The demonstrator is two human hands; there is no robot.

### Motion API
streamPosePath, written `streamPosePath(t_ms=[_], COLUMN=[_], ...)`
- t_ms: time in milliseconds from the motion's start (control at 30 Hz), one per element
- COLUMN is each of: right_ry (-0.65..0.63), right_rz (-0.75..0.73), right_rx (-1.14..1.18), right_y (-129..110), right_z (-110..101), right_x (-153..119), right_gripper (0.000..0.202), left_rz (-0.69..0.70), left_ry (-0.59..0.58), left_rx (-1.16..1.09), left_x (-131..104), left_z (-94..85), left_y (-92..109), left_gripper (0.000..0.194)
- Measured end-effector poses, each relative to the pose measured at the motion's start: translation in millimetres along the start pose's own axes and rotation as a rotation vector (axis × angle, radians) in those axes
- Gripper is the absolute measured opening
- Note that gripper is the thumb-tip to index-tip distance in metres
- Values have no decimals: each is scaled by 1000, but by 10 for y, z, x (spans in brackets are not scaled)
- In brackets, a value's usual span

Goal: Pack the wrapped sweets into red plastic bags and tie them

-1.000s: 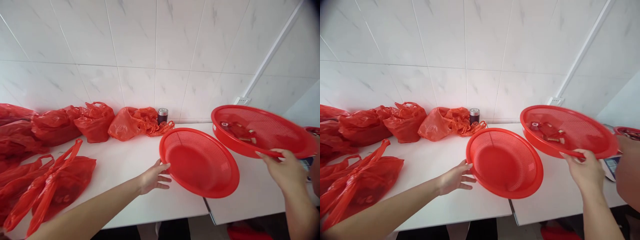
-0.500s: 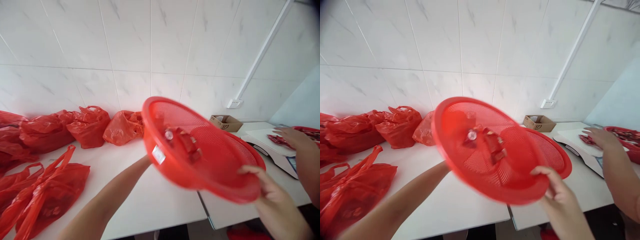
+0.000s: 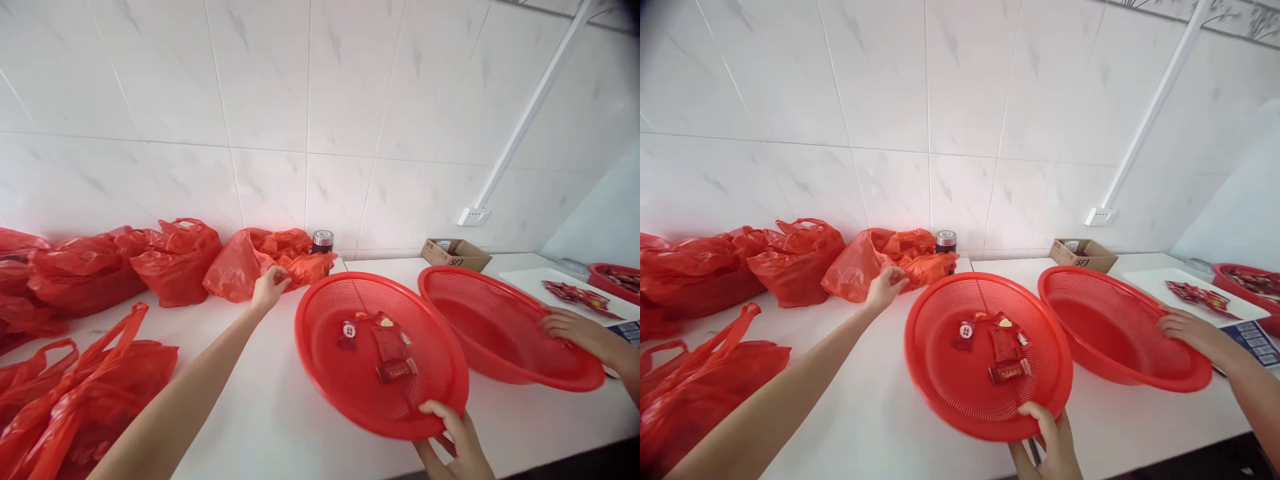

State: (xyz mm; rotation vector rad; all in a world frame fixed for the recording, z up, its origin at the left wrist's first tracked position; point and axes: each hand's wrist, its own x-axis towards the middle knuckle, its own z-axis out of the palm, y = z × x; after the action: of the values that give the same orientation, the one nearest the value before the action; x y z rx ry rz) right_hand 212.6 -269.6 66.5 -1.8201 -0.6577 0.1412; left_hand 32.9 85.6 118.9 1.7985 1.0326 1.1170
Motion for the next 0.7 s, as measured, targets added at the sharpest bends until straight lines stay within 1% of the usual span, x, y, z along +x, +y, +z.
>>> streamPosePath(t_ms=[33,100,167,200,233,267,300,333,367,433,500,533,567,600,633,700], right_ry=[26,67,106,115,99,50,-29,-124,-223,-402,-578,-671,-757,-813,-826,-745], right_rz=[26,96,145,155,159,163,169,175,176,137,56,0,-68,-138,-196,-253], right_rx=[36,167,309,360,390,401,401,402,415,484,553,566,558,532,494,417], right_y=[3,17,39,44,38,16,-27,-93,-178,-386,-594,-681,-752,-805,-841,-871], right_z=[68,195,316,380,449,527,611,700,790,947,1041,1056,1051,1029,995,907], right_x=[-4,-46,-146,-220,-306,-400,-496,-588,-668,-772,-793,-778,-750,-713,-669,-573], right_gripper=[40,60,77,77,72,63,55,50,48,50,48,42,36,32,31,32], left_rz=[-14,-46,-88,-113,-139,-170,-213,-278,-352,-500,-572,-573,-559,-535,-502,-436], left_ry=[62,141,156,154,152,152,142,108,48,-144,-332,-372,-349,-261,-121,186], left_rx=[-74,-222,-344,-387,-415,-440,-476,-540,-618,-780,-832,-805,-761,-715,-673,-603], left_x=[-54,-260,-589,-788,-1003,-1224,-1445,-1656,-1849,-2157,-2332,-2369,-2377,-2364,-2337,-2267], left_z=[-70,-234,-405,-480,-540,-582,-604,-608,-598,-554,-521,-523,-540,-574,-623,-743], left_y=[13,41,37,16,-18,-60,-103,-140,-166,-175,-143,-130,-129,-146,-183,-298], left_gripper=[43,56,55,51,46,41,37,35,33,29,27,26,26,28,30,35])
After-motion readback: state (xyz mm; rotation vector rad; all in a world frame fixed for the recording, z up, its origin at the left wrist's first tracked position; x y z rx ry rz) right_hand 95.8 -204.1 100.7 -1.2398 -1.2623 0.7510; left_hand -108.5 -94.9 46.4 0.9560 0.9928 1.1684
